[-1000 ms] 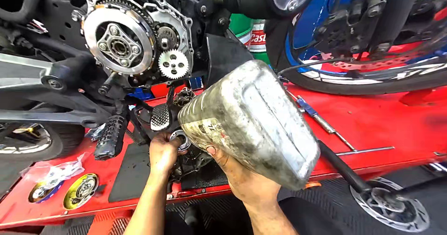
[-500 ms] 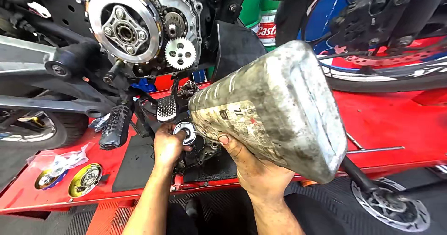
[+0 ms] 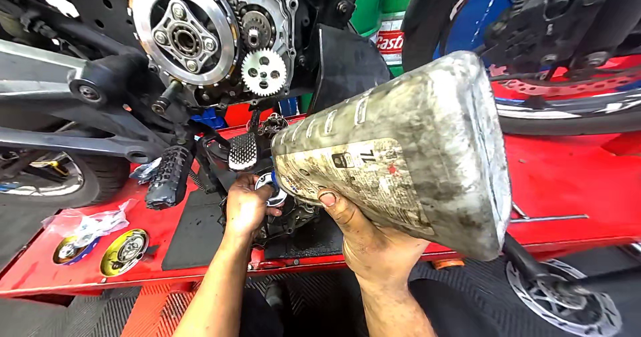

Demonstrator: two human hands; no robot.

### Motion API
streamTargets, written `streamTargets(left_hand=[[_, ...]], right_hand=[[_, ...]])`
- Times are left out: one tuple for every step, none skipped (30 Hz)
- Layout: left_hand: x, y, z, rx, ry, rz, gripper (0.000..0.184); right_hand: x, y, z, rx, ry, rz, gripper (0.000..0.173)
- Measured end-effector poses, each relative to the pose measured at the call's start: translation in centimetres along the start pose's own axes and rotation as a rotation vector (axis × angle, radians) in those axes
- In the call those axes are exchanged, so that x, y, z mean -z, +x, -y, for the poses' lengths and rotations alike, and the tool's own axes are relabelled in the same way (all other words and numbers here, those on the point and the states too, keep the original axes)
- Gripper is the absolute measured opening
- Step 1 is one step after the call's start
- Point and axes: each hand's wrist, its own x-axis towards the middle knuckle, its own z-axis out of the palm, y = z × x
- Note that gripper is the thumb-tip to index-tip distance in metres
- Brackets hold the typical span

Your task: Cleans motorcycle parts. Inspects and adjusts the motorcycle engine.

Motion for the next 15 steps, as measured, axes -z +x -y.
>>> streamTargets(left_hand=[[0.00, -0.01, 0.03, -0.003, 0.002, 0.004, 0.020], [0.02, -0.03, 0.06, -0.008, 0.012, 0.006, 0.019], [0.02, -0.01, 0.11, -0.017, 0.025, 0.005, 0.019], [0.02, 0.03, 0.18, -0.027, 0.041, 0.001, 0.019], [0.01, 0.06, 0.24, -0.036, 0.054, -0.002, 0.020], [-0.02, 0.07, 0.21, -0.041, 0.064, -0.006, 0.020], [-0.06, 0.08, 0.18, -0.042, 0.071, -0.009, 0.019], [-0.09, 0.06, 0.15, -0.039, 0.068, -0.011, 0.019], [-0.10, 0.04, 0.13, -0.034, 0.064, -0.009, 0.019], [-0.12, 0.04, 0.16, -0.034, 0.061, -0.007, 0.019], [-0.12, 0.05, 0.21, -0.041, 0.068, -0.007, 0.020], [-0.10, 0.07, 0.30, -0.056, 0.095, -0.014, 0.020], [-0.02, 0.06, 0.41, -0.078, 0.149, -0.029, 0.021], [0.09, 0.08, 0.56, -0.103, 0.226, -0.053, 0.021], [0.18, 0.06, 0.63, -0.123, 0.310, -0.081, 0.021]], right_hand=[[0.02, 0.06, -0.02, -0.010, 0.009, -0.001, 0.051], [0.05, 0.10, -0.02, -0.017, 0.008, -0.001, 0.052], [0.06, 0.11, -0.03, -0.022, 0.008, -0.003, 0.052], [0.07, 0.12, -0.05, -0.023, 0.008, -0.005, 0.052], [0.08, 0.13, -0.06, -0.022, 0.009, -0.006, 0.052], [0.08, 0.13, -0.08, -0.021, 0.007, -0.010, 0.052], [0.07, 0.13, -0.11, -0.022, 0.010, -0.015, 0.052], [0.07, 0.13, -0.13, -0.022, 0.013, -0.016, 0.052], [0.08, 0.14, -0.15, -0.022, 0.016, -0.015, 0.052], [0.09, 0.14, -0.17, -0.019, 0.015, -0.016, 0.051], [0.11, 0.15, -0.16, -0.014, 0.003, -0.015, 0.051], [0.18, 0.13, -0.13, -0.008, -0.022, -0.012, 0.050], [0.26, 0.10, -0.07, -0.001, -0.054, -0.012, 0.050], [0.33, 0.09, -0.03, 0.009, -0.088, -0.018, 0.051], [0.39, 0.13, -0.03, 0.016, -0.107, -0.028, 0.052]])
